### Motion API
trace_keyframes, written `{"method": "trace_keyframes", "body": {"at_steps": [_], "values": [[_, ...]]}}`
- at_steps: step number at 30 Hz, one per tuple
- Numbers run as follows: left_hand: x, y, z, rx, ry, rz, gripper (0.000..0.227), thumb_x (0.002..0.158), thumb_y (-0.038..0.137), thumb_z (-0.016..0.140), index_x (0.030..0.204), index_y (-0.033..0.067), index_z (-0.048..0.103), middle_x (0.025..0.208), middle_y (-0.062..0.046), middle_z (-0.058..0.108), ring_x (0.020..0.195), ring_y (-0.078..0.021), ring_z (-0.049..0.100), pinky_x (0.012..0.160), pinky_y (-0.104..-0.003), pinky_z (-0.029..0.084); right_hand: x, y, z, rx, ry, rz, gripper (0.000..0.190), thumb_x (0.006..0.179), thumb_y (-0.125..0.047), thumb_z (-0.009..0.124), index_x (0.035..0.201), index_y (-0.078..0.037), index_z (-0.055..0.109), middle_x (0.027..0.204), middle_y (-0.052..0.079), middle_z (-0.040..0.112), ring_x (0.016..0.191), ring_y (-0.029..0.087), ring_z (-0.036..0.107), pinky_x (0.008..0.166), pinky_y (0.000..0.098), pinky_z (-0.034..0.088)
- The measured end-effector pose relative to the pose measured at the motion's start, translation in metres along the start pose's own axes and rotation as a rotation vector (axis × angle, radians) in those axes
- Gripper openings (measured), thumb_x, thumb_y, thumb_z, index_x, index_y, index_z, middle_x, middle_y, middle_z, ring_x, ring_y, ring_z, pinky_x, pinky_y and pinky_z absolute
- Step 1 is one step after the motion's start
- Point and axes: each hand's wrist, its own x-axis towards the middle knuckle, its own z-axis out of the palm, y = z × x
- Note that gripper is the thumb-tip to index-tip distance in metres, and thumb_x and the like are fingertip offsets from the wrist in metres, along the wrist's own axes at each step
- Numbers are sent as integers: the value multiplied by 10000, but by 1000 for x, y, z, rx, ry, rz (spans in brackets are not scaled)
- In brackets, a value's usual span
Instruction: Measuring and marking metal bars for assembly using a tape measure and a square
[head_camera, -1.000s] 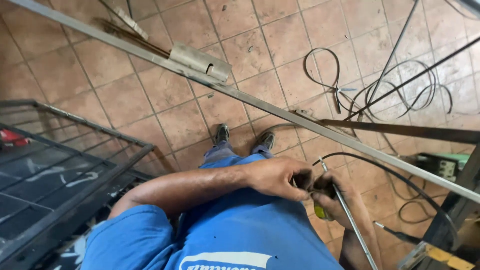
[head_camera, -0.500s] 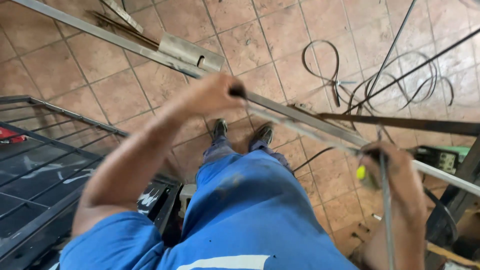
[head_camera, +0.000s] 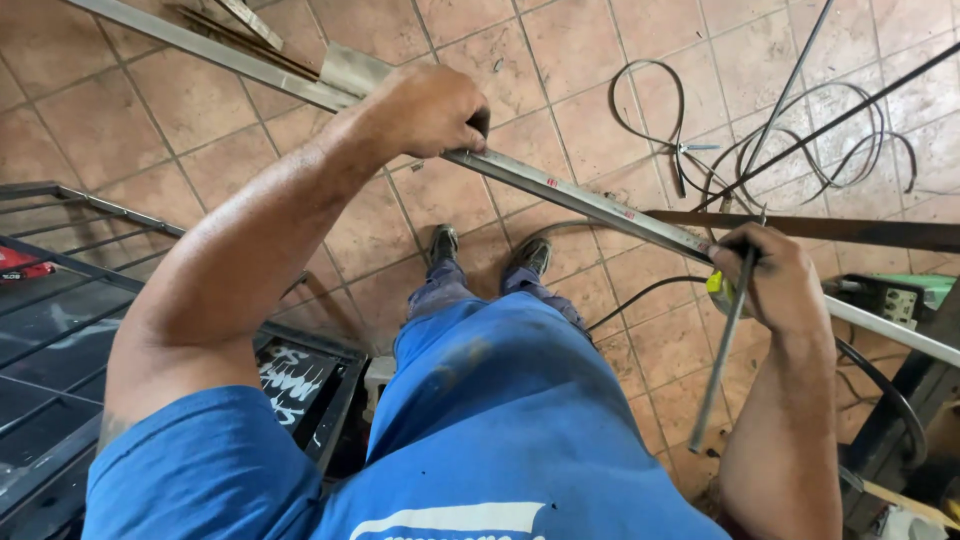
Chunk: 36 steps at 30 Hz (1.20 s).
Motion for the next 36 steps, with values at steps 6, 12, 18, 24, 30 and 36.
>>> {"method": "trace_keyframes", "body": {"at_steps": [6,12,18,24,30,36], "values": [[3,-9,4,59,18,23,216,940,394,724,1059,234,805,941,-19,776,969,-252,703,772,-465,547,7,8,4,-150,31,-22,118,983,-224,736,1041,-122,735,875,82,704,697,206,666,579,351,538],[0,-9,4,39,40,52,192,960,361,714,1032,204,796,937,-22,775,936,-246,707,760,-452,541,2,-2,3,-125,18,53,141,991,-225,735,1094,-130,745,918,109,749,664,222,710,559,339,593],[7,-16,14,58,89,101,240,925,388,675,1017,201,794,954,-95,771,944,-323,724,678,-508,547,31,71,6,-197,149,-263,146,898,-235,791,995,-151,721,903,44,688,841,182,616,761,339,444],[7,-40,23,-21,131,235,276,965,377,611,1053,174,776,1024,-111,749,988,-336,680,831,-478,489,37,108,-15,-194,176,-299,181,916,-268,809,963,-109,736,845,67,709,781,170,614,716,344,445],[-2,-31,17,-94,15,38,284,1025,337,589,1076,157,803,1067,-96,724,972,-286,652,855,-428,459,24,146,-31,-259,298,-280,190,899,-302,810,974,-153,719,925,75,715,899,276,650,788,407,468],[13,-83,58,-262,191,186,138,973,223,708,997,130,808,901,-148,691,899,-291,617,854,-407,410,18,162,-45,-288,345,-133,209,907,-349,796,958,-186,675,924,122,597,849,319,619,728,462,451]]}}
